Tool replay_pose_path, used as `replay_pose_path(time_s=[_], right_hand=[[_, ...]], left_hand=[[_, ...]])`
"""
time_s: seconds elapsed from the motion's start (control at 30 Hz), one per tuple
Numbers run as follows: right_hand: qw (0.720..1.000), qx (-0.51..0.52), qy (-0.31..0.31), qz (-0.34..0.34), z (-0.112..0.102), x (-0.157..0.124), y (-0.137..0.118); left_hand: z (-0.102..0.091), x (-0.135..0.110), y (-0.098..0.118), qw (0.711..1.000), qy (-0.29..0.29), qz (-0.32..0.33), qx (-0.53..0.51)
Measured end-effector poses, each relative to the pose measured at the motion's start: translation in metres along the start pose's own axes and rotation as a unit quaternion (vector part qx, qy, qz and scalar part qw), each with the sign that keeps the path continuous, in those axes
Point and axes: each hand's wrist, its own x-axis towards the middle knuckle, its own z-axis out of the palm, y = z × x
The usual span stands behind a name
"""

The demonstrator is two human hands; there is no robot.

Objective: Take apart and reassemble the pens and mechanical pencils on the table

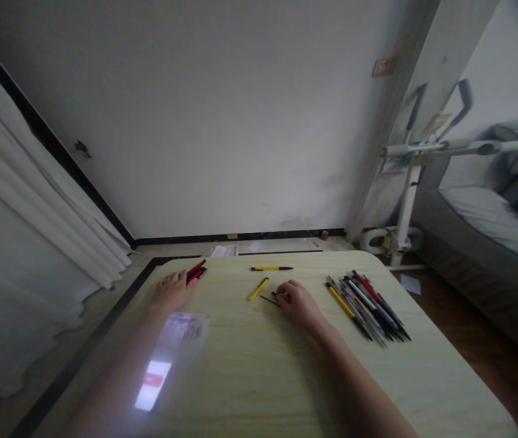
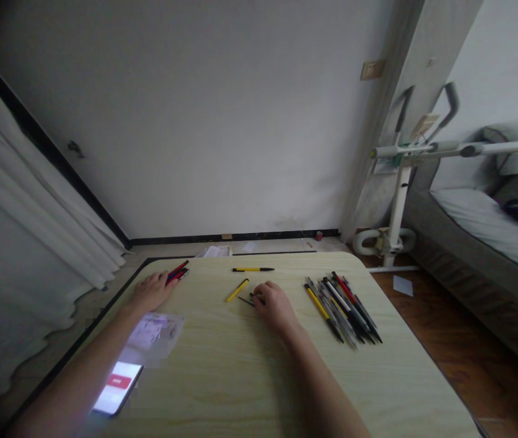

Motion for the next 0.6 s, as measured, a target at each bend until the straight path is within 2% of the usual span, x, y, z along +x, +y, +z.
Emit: replay_pose_path(time_s=[0.3, 0.6], right_hand=[[1.000, -0.011, -0.001, 0.006, 0.002, 0.000, 0.003], [1.000, -0.018, -0.007, 0.008, 0.001, 0.001, 0.002]], left_hand=[[-0.020, -0.002, 0.003, 0.997, -0.027, -0.032, -0.062], [-0.026, 0.001, 0.007, 0.993, -0.018, -0.039, -0.106]])
